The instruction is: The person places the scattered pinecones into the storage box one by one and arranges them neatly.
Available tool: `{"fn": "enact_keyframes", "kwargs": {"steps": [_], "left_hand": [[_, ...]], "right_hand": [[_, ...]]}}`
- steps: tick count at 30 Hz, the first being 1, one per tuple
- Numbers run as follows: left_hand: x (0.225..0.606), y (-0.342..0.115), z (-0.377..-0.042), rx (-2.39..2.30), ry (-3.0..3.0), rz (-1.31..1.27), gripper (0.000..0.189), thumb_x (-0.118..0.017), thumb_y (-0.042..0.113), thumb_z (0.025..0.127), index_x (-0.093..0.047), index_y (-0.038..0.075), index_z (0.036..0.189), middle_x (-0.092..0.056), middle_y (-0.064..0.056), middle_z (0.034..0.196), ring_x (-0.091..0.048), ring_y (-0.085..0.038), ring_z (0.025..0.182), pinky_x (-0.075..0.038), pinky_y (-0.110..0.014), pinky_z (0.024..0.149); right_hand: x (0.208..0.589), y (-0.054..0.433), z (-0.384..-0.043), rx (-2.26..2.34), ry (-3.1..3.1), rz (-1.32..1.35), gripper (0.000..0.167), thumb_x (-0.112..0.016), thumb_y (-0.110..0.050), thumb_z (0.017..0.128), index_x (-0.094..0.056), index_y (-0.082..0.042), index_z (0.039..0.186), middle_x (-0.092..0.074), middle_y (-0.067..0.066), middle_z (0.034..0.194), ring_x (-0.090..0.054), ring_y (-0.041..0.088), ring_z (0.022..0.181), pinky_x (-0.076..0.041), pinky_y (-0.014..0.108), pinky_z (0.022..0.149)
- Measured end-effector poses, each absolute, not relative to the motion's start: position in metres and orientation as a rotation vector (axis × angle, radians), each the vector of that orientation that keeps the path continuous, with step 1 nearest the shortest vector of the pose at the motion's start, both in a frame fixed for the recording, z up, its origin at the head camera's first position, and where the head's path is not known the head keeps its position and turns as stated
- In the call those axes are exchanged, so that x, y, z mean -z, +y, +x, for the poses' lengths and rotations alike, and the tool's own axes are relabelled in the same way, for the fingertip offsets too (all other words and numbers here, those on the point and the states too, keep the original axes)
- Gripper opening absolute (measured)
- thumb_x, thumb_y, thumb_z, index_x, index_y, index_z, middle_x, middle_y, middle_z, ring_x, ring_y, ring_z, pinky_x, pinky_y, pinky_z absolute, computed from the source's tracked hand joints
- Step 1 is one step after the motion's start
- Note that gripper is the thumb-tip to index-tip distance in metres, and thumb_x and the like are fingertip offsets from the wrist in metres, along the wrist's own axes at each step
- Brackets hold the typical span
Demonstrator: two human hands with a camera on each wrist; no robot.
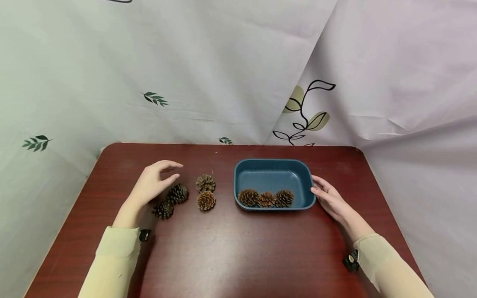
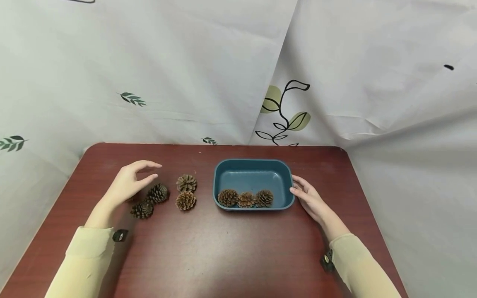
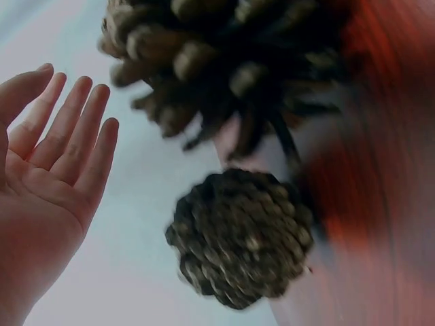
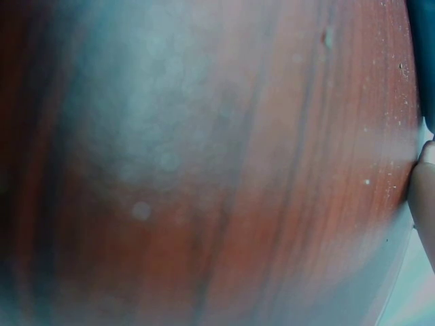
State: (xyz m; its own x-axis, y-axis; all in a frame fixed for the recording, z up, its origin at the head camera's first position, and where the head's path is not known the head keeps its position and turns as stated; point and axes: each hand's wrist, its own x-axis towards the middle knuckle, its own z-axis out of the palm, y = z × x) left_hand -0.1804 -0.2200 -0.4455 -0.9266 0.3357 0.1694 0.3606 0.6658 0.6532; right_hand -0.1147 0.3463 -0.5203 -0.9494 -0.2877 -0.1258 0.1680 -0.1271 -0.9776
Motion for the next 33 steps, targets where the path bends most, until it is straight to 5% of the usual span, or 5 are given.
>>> {"fn": "enact_keyframes", "kwargs": {"steps": [12,16,19,29,33], "left_hand": [[0.451,-0.252,-0.165,1.090,-2.823,-0.436,0.030,-0.071,0.004,0.101,-0.071,0.003,0.131,-0.071,-0.020,0.130,-0.068,-0.040,0.118,-0.058,-0.061,0.097],[0.454,-0.264,-0.161,1.095,-2.806,-0.398,0.030,-0.072,0.005,0.101,-0.072,0.004,0.131,-0.072,-0.019,0.129,-0.070,-0.007,0.111,-0.061,-0.028,0.097],[0.455,-0.271,-0.156,1.117,-2.784,-0.388,0.031,-0.073,0.004,0.100,-0.072,0.004,0.130,-0.072,-0.018,0.128,-0.056,0.019,0.106,-0.050,-0.001,0.092],[0.459,-0.297,-0.147,1.129,-2.760,-0.325,0.035,-0.077,0.006,0.098,-0.072,0.004,0.132,-0.070,-0.017,0.129,-0.049,0.027,0.109,-0.046,0.003,0.091],[0.461,-0.310,-0.148,1.162,-2.803,-0.296,0.039,-0.077,0.010,0.099,-0.069,0.005,0.136,-0.066,0.005,0.128,-0.052,0.026,0.108,-0.048,0.001,0.088]], "right_hand": [[0.521,0.346,-0.115,2.209,1.788,-0.182,0.041,-0.045,0.000,0.111,-0.051,-0.019,0.147,-0.065,-0.015,0.139,-0.061,-0.005,0.127,-0.050,0.010,0.104],[0.522,0.345,-0.116,2.215,1.780,-0.188,0.041,-0.044,0.001,0.111,-0.051,-0.019,0.147,-0.065,-0.015,0.139,-0.061,-0.004,0.127,-0.050,0.010,0.105],[0.522,0.345,-0.116,2.213,1.784,-0.190,0.041,-0.045,0.000,0.111,-0.051,-0.019,0.147,-0.066,-0.014,0.139,-0.061,-0.004,0.127,-0.050,0.010,0.105],[0.522,0.348,-0.115,2.175,1.823,-0.148,0.040,-0.044,-0.002,0.112,-0.049,-0.022,0.146,-0.064,-0.017,0.139,-0.060,-0.006,0.127,-0.049,0.009,0.104],[0.522,0.348,-0.116,2.173,1.828,-0.147,0.040,-0.044,-0.002,0.112,-0.049,-0.023,0.146,-0.064,-0.018,0.139,-0.060,-0.007,0.127,-0.049,0.009,0.105]]}}
